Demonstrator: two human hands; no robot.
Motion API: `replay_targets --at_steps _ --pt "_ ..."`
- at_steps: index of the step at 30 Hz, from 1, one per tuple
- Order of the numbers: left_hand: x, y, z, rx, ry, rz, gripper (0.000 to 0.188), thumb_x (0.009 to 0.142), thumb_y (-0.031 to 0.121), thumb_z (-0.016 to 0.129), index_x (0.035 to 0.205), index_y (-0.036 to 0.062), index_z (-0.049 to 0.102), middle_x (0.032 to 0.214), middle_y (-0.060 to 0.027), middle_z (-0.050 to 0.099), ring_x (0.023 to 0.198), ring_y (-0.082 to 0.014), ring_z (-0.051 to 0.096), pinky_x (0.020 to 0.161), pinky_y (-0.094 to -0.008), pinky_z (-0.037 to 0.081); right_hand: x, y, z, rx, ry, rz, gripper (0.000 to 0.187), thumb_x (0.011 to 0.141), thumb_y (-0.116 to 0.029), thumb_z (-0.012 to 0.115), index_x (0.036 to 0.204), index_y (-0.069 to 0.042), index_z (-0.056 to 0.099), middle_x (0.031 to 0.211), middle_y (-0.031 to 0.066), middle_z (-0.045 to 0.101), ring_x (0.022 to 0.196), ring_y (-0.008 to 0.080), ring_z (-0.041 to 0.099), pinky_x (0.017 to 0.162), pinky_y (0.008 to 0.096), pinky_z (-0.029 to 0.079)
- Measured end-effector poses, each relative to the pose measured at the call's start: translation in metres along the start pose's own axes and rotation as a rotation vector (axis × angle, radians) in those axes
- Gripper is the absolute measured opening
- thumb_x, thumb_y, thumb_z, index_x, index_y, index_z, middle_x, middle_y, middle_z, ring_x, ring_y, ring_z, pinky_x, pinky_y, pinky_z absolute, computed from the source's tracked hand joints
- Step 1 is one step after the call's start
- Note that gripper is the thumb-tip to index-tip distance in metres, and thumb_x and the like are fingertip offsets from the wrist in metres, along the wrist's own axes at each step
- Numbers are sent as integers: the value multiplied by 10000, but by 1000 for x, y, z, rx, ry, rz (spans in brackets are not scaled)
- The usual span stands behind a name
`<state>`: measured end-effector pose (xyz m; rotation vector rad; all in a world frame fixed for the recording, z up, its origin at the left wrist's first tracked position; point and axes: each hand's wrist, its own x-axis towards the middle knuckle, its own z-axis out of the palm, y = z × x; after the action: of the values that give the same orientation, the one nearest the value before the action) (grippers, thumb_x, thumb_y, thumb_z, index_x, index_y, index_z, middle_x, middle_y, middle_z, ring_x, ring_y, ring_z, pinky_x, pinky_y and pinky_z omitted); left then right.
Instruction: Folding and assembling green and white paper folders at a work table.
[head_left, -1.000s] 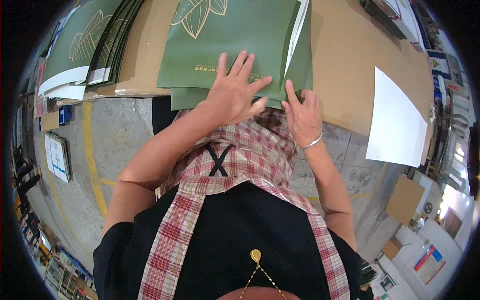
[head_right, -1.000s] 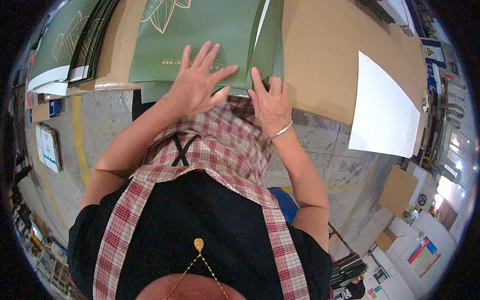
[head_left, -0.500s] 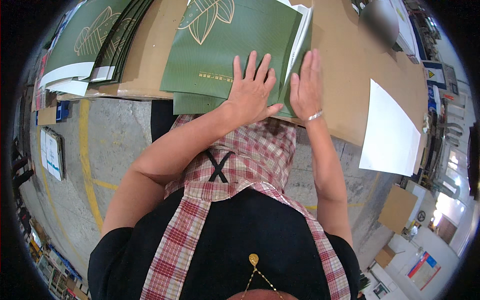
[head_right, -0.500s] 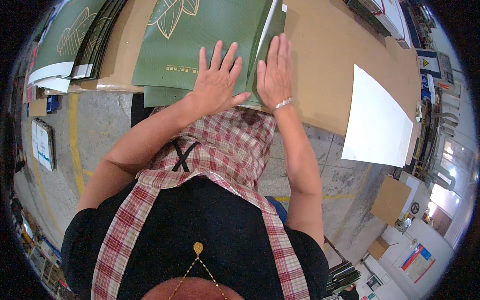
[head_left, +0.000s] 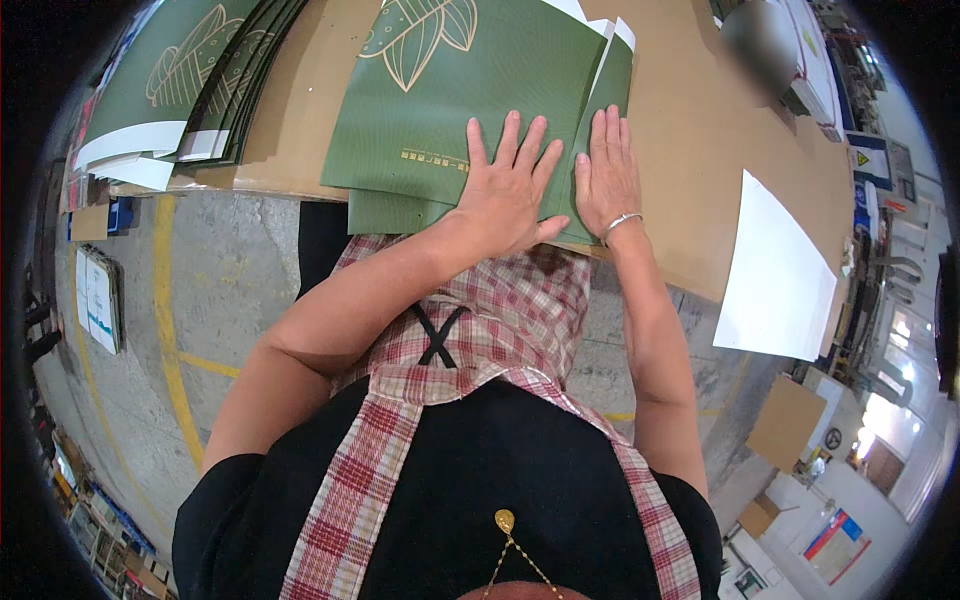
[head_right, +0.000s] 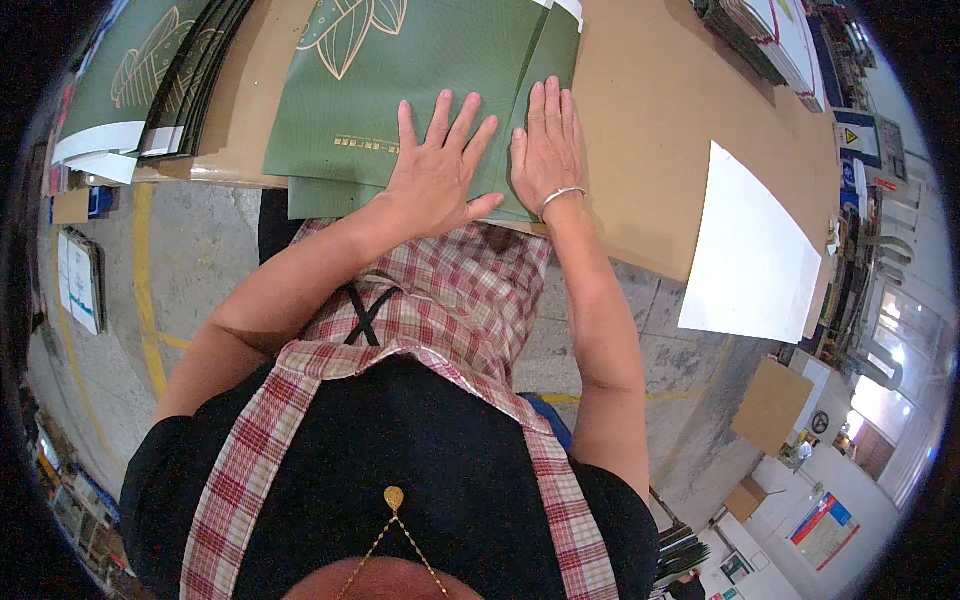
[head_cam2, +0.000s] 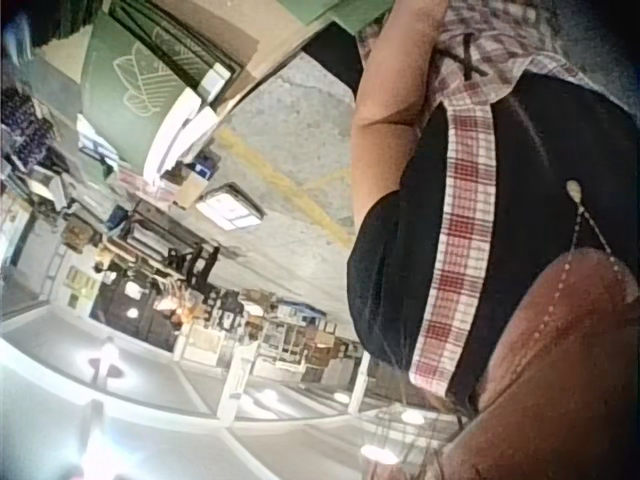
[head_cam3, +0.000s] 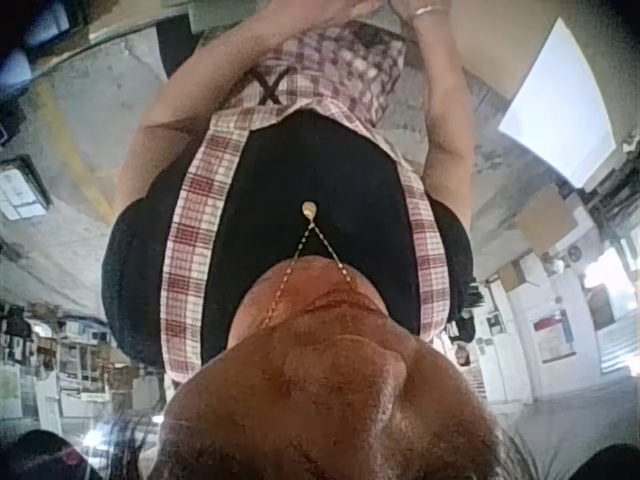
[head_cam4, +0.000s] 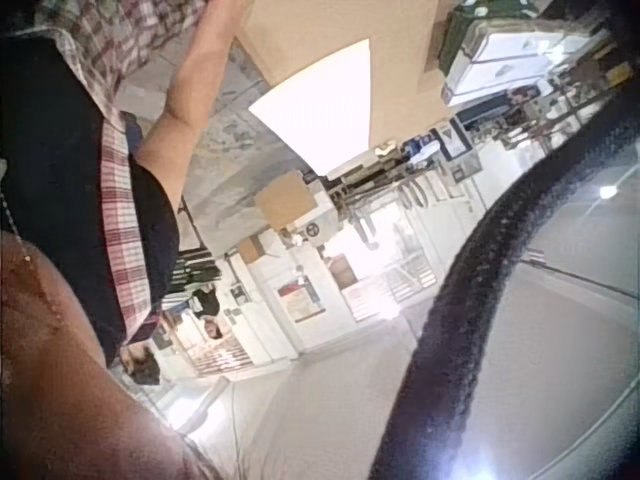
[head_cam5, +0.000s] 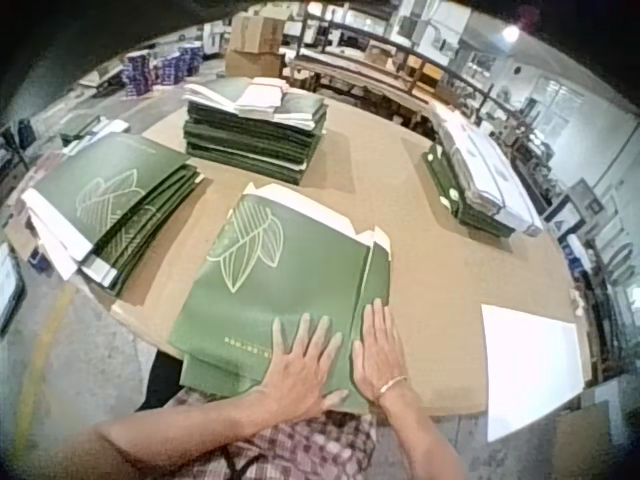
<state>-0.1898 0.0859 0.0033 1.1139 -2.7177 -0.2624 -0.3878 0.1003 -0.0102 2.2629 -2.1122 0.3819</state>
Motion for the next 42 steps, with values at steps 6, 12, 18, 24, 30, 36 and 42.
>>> replay_targets --at_steps 6,12,18,24,30,36,42 --pt "-1 2 -1 -2 8 -24 912 875 663 529 1534 61 343 1619 -228 187 1486 -473 138 1055 -800 115 10 2 -2 -9 -23 -20 638 996 -231 418 1547 27 226 1625 219 194 1495 389 202 1224 470 190" --pt "0 1 -4 5 13 -33 921 861 667 541 1531 65 350 1611 -231 203 1478 -476 156 1056 -795 123 56 19 3 20 112 -16 637 990 -225 413 1541 35 225 1626 216 192 1495 386 203 1224 460 197" --pt "-2 6 -5 -1 14 -51 935 846 680 551 1525 65 364 1605 -236 214 1471 -481 168 1060 -789 130 74 29 20 67 114 -10 645 983 -207 394 1548 31 196 1632 211 170 1507 379 173 1233 444 183" --pt "3 9 -23 59 -68 -59 921 847 682 554 1514 70 384 1575 -250 267 1448 -484 225 1057 -770 192 72 29 21 47 63 7 656 982 -210 385 1556 29 176 1640 202 149 1517 365 143 1237 436 165" --pt "90 -18 -67 -195 -631 -65 832 889 679 503 1491 109 425 1552 -224 317 1446 -446 259 1091 -725 210 69 31 20 30 38 21 658 981 -217 387 1556 27 179 1639 202 150 1519 359 139 1239 434 162" --pt "101 -73 6 151 112 -65 767 935 689 397 1542 221 360 1621 -171 232 1472 -467 197 1114 -746 83 72 25 18 38 4 33 648 981 -215 385 1550 32 197 1636 203 166 1516 359 153 1234 441 176" --pt "102 -72 7 122 80 -48 771 938 686 385 1554 223 337 1625 -180 220 1475 -481 180 1112 -754 74 99 40 18 65 14 36 648 977 -213 389 1545 40 206 1635 212 157 1518 358 146 1237 442 171"
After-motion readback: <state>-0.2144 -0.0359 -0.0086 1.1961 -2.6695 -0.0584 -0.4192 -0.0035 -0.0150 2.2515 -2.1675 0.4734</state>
